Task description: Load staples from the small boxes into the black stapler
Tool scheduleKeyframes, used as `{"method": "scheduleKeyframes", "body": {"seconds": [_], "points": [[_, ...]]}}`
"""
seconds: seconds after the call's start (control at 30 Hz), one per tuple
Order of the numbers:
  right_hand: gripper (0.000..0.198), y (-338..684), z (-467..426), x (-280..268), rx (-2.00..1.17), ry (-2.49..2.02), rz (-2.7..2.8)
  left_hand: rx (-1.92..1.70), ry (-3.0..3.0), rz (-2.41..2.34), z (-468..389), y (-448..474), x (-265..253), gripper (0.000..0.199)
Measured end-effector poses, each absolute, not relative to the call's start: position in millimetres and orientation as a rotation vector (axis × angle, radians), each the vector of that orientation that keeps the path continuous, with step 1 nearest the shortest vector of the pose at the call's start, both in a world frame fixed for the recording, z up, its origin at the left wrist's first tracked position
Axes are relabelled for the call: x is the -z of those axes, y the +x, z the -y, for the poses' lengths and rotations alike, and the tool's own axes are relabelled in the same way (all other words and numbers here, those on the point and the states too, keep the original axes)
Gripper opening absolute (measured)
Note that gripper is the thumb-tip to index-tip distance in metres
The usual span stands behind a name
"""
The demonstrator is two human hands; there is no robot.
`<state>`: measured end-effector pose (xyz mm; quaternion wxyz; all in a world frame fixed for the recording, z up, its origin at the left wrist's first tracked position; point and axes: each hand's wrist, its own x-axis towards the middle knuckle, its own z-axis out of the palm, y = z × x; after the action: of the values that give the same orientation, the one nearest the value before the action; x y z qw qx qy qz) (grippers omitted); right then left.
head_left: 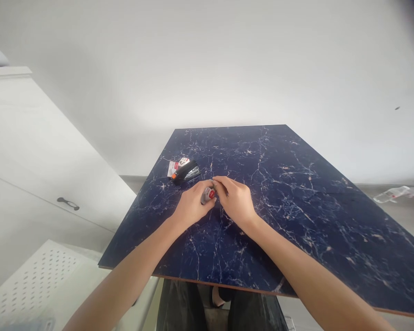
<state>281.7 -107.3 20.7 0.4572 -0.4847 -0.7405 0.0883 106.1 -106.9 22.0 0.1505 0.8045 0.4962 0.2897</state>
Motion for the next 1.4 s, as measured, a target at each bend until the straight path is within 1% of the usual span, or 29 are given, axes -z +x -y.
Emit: {"method": "scheduleKeyframes", "body": {"seconds": [0.13, 0.27, 0.33, 0.43, 0.5, 0.6, 0.7, 0.77, 0.83, 0.93, 1.03, 1.1, 1.17, 1.23, 1.3, 1.4], "points": [[0.028, 280.6, 106.8, -20.1, -0.237, -1.189, 1.833, -0.789, 2.328, -1.432, 106.0, 107.3, -22.7, 0.036], [0.027, 279.7, 107.2, -20.4, -0.265, -1.195, 1.824, -0.776, 2.272, -1.472, 105.0, 107.7, -20.5, 0.031], [0.027, 280.4, 107.4, -22.1, -0.281, -1.207, 1.806, -0.822, 2.235, -1.467, 104.9, 107.5, -19.2, 0.036], [0.025, 282.7, 107.0, -26.5, -0.321, -1.193, 1.813, -0.916, 2.126, -1.457, 104.1, 106.2, -18.0, 0.057], [0.021, 284.1, 106.4, -28.8, -0.397, -1.151, 1.843, -0.943, 2.065, -1.451, 102.7, 104.6, -17.4, 0.063], [0.017, 284.8, 105.1, -29.1, -0.475, -1.130, 1.879, -0.929, 2.102, -1.460, 100.5, 102.6, -15.6, 0.057], [0.017, 285.1, 103.0, -26.9, -0.469, -1.180, 1.897, -0.916, 2.246, -1.490, 99.6, 102.8, -14.0, 0.043], [0.017, 286.0, 100.7, -25.2, -0.542, -1.175, 1.901, -0.925, 2.346, -1.506, 99.3, 102.2, -16.3, 0.032], [0.018, 287.2, 97.7, -22.9, -0.634, -1.164, 1.866, -0.944, 2.398, -1.524, 97.2, 97.1, -22.9, 0.029], [0.021, 288.3, 93.3, -18.0, -0.662, -1.212, 1.812, -1.053, 2.364, -1.672, 86.9, 74.3, -36.9, 0.031], [0.021, 286.7, 92.3, -12.6, -0.613, -1.239, 1.891, -1.250, 2.191, -2.003, 67.6, 36.5, -42.3, 0.037], [0.020, 284.3, 93.7, -10.2, -0.590, -1.224, 1.970, -1.194, 2.091, -2.169, 53.6, 12.0, -36.7, 0.038], [0.021, 282.1, 95.6, -9.0, -0.605, -1.203, 2.027, -0.987, 2.025, -2.218, 42.8, -5.1, -26.6, 0.038], [0.021, 281.1, 96.7, -8.4, -0.613, -1.185, 2.055, -0.932, 1.987, -2.226, 36.8, -12.5, -17.2, 0.045], [0.021, 281.9, 96.1, -7.6, -0.590, -1.178, 2.059, -1.010, 1.942, -2.257, 35.0, -11.3, -11.7, 0.053], [0.022, 284.8, 93.0, -4.1, -0.529, -1.180, 2.059, -1.150, 1.992, -2.198, 35.6, 1.7, -9.2, 0.052]]}}
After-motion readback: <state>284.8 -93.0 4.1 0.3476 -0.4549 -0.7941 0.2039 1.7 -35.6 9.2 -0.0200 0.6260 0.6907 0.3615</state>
